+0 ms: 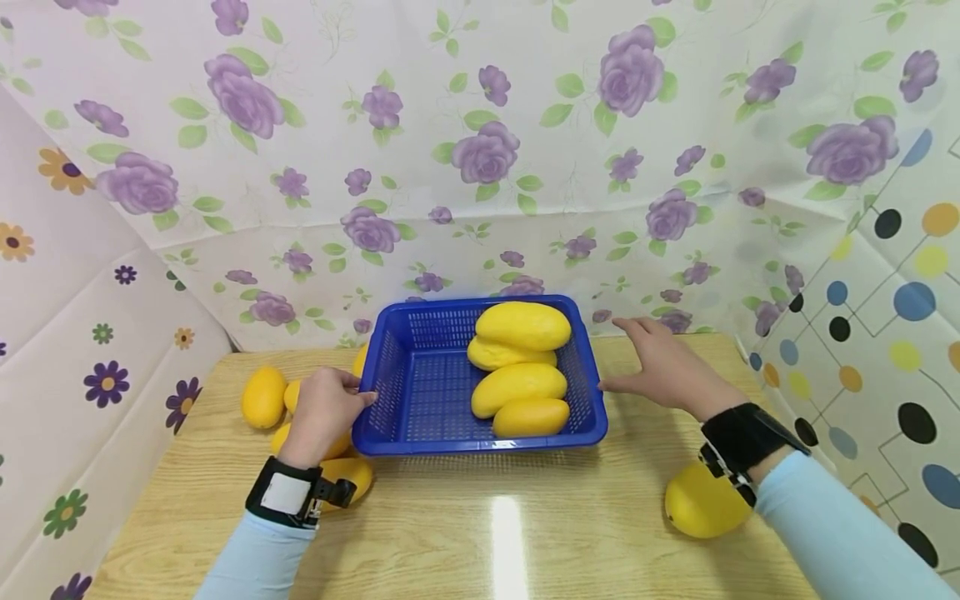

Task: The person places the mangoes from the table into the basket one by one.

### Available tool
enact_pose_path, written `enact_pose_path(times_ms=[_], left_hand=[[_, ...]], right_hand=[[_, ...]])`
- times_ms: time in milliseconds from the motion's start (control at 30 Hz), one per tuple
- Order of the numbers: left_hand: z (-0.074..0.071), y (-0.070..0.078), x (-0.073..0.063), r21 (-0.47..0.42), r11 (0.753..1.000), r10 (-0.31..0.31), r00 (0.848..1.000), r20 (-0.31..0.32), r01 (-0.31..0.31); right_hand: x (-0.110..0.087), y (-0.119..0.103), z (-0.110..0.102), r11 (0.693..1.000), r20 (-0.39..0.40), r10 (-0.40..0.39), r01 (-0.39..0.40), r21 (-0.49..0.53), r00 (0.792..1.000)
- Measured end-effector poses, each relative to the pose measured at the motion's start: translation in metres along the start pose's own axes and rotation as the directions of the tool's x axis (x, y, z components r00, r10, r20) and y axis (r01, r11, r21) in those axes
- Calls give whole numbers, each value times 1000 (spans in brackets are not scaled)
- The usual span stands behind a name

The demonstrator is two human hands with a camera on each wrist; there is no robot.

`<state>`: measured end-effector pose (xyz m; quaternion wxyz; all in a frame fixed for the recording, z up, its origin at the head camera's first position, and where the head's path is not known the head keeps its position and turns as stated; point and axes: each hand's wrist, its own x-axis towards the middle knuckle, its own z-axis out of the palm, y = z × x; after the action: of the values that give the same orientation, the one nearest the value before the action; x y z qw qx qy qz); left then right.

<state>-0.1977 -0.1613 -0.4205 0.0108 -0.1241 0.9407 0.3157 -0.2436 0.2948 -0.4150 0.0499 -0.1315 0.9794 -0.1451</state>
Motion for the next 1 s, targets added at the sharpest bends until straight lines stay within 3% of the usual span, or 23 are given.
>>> enact_pose_path(times_ms=[233,533,733,1000], left_hand=[[1,0,1,3,1000,4,1000,-7,-4],[0,0,1,-5,1000,5,1000,0,-5],[0,1,1,-6,1000,6,1000,-3,-6],[0,0,0,-3,1000,-4,1000,4,4]], right_hand=[[-26,15,4,1000,8,-8,8,-4,1000],[-60,29,11,997,120,-31,39,-65,992],[-75,35,21,999,215,-36,41,-17,976],[-89,38,35,999,316,-14,23,-24,949]])
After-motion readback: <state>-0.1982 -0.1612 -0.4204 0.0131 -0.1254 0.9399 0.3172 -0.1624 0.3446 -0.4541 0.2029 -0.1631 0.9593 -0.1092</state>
